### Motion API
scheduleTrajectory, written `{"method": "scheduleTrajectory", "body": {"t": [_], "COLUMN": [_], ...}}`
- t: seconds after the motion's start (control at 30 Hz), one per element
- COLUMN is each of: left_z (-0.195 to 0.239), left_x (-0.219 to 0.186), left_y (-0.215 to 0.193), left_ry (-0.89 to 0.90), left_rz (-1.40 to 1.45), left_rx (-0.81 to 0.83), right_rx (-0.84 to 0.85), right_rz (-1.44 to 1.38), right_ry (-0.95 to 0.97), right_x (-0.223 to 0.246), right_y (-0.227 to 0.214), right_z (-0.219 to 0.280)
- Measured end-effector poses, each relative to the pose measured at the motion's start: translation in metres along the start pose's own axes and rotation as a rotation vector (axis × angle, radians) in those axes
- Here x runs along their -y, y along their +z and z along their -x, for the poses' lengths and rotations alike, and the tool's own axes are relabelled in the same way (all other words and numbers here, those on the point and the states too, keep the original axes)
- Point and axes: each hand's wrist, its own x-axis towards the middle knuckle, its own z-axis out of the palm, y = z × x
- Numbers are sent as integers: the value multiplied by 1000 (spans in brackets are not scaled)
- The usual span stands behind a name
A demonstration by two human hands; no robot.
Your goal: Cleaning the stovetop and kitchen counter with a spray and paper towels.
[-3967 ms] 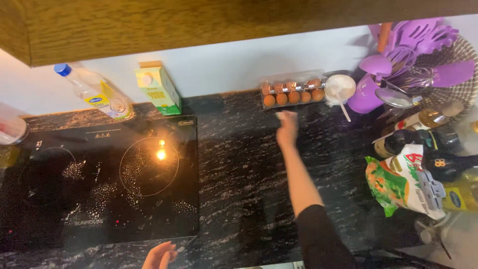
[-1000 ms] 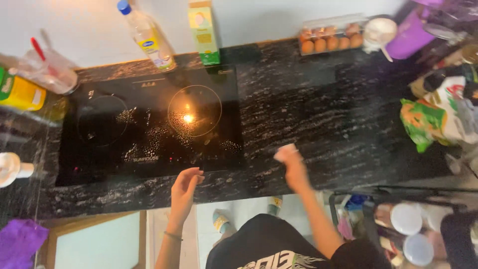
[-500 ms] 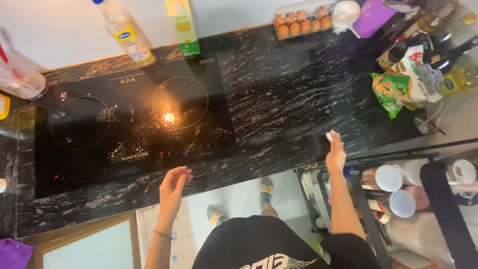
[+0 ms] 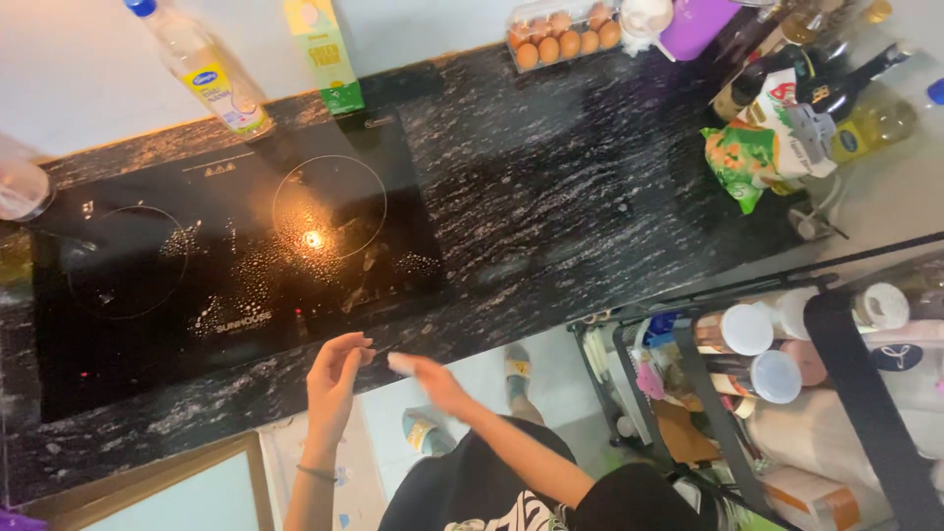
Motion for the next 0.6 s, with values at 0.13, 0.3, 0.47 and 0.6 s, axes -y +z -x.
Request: {"method": "scheduleTrajectory", "body": {"t": [0.13,0.3,0.47,0.6], "left_z": [-3,-3,0,3], "left_x": [1,27,54,68], "left_y": [-6,-8,5,12], "left_ry": [-10,-49,-96,-113], "left_rz": [-29,-33,-31,-5], "left_rx": [-31,-105,-144,-167], "right_rx": [-428,-1045,-1151,-952], "right_rz": [-808,124,934,1076], "right_ry": [327,137,-119,-132], "right_x": [7,-36,-48,-53], "right_y": [-127,-417,-528,-517], "right_z": [-41,-49,-95,-180]}}
